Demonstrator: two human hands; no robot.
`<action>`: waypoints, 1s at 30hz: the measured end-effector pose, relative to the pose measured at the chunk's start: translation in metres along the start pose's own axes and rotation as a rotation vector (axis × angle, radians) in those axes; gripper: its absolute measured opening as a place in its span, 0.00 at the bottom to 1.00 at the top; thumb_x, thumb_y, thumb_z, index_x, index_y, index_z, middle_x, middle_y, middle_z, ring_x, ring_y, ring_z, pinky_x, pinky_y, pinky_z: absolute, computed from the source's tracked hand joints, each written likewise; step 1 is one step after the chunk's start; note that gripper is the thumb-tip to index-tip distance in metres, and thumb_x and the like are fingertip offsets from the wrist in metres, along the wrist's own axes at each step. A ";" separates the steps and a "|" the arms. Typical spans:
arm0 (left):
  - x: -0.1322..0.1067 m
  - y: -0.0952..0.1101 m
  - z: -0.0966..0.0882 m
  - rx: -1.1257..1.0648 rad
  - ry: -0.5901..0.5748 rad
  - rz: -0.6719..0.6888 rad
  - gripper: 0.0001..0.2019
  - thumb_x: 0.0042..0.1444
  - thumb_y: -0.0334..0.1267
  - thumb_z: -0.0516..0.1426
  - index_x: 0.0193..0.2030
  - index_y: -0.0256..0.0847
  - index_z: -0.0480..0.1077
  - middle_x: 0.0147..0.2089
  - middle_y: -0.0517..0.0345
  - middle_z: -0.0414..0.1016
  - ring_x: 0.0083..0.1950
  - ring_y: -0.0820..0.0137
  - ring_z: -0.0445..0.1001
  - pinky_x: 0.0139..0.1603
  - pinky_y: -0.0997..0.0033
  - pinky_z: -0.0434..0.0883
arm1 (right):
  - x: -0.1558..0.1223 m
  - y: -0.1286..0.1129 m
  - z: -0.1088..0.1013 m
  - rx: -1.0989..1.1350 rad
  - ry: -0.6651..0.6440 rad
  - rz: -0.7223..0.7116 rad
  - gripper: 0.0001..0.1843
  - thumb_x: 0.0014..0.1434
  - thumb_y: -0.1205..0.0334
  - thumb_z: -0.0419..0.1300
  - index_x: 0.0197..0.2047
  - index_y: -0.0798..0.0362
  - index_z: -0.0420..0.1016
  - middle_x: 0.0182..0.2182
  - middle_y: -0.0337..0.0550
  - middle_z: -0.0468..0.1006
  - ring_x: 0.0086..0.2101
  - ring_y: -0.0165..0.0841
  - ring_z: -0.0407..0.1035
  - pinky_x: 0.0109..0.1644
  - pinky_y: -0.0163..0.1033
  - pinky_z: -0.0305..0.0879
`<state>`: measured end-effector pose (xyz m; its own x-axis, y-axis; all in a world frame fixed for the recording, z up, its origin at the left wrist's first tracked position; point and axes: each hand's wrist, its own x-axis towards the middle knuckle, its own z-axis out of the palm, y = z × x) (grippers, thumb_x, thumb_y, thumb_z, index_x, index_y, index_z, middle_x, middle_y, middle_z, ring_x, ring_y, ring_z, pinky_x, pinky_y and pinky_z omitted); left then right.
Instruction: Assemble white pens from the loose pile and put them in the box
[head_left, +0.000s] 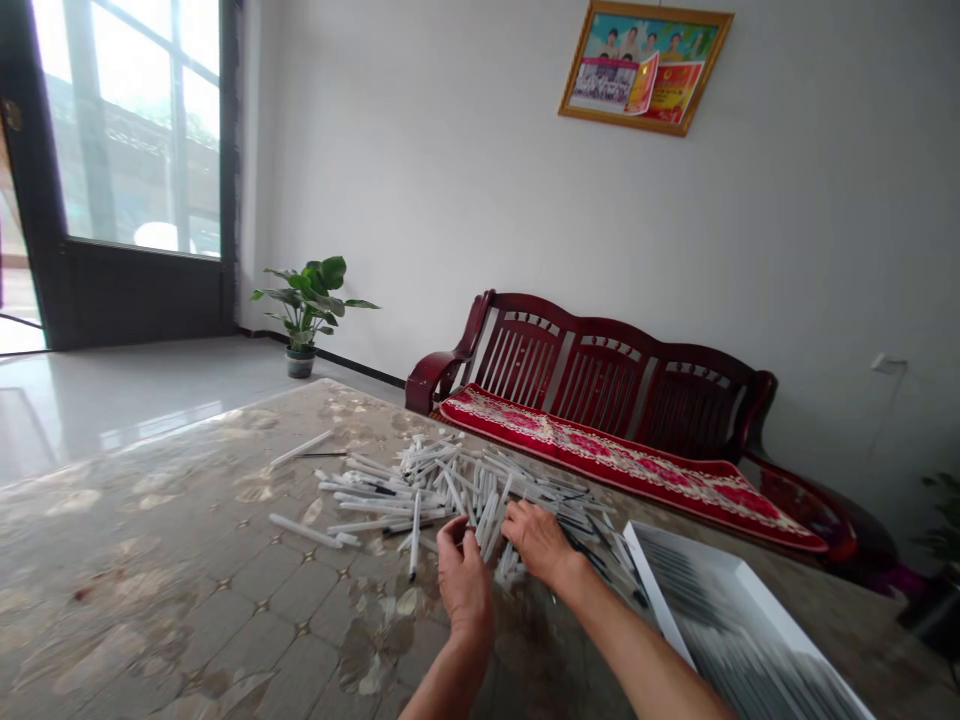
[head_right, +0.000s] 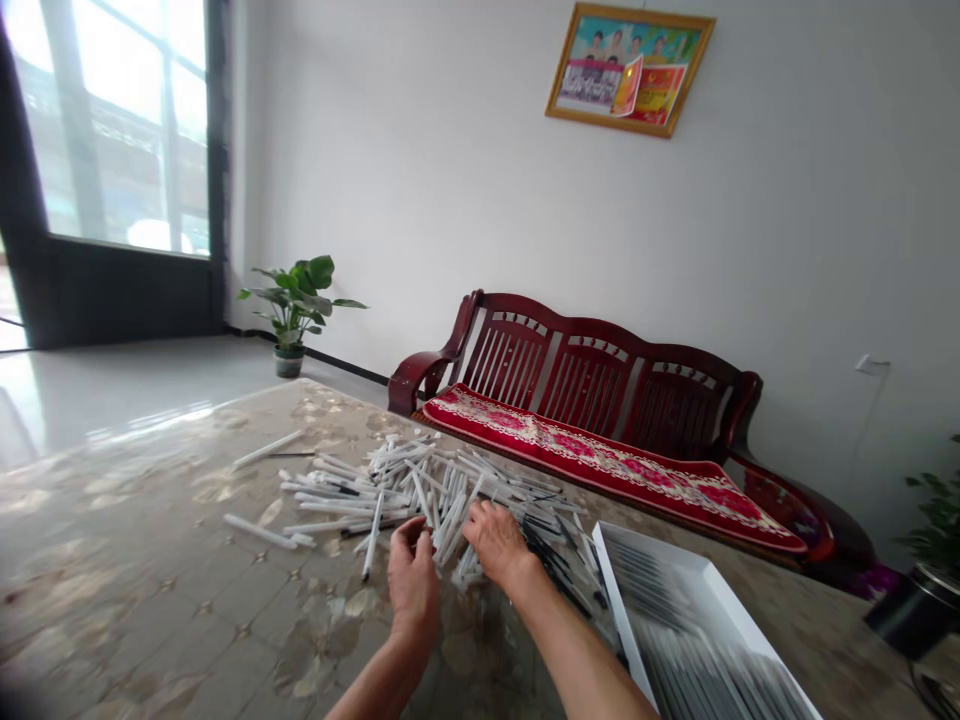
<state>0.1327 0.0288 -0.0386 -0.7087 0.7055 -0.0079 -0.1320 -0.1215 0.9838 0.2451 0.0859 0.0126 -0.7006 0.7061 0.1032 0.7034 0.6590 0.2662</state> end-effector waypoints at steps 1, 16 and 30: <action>0.000 0.001 0.000 -0.009 -0.007 -0.007 0.10 0.56 0.37 0.50 0.43 0.40 0.68 0.40 0.52 0.76 0.42 0.64 0.76 0.47 0.60 0.73 | -0.001 0.000 -0.001 -0.007 -0.004 -0.019 0.11 0.60 0.74 0.54 0.36 0.54 0.78 0.40 0.49 0.77 0.43 0.37 0.68 0.44 0.39 0.63; -0.035 0.017 0.007 -0.036 -0.569 0.226 0.13 0.55 0.45 0.55 0.40 0.40 0.73 0.37 0.53 0.79 0.40 0.63 0.75 0.43 0.65 0.71 | -0.031 -0.009 -0.058 0.927 0.309 0.395 0.07 0.52 0.63 0.61 0.34 0.53 0.79 0.29 0.39 0.81 0.30 0.32 0.73 0.36 0.34 0.67; -0.044 0.017 0.009 -0.271 -0.656 -0.161 0.23 0.53 0.60 0.55 0.40 0.41 0.69 0.19 0.64 0.67 0.19 0.75 0.59 0.19 0.77 0.55 | -0.125 0.035 -0.005 0.450 -0.003 0.798 0.07 0.51 0.68 0.59 0.32 0.52 0.79 0.34 0.47 0.82 0.42 0.42 0.75 0.44 0.41 0.64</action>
<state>0.1684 0.0018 -0.0200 -0.1158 0.9923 0.0438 -0.4274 -0.0896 0.8996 0.3567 0.0193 0.0136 0.0138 0.9955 0.0935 0.9594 0.0132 -0.2818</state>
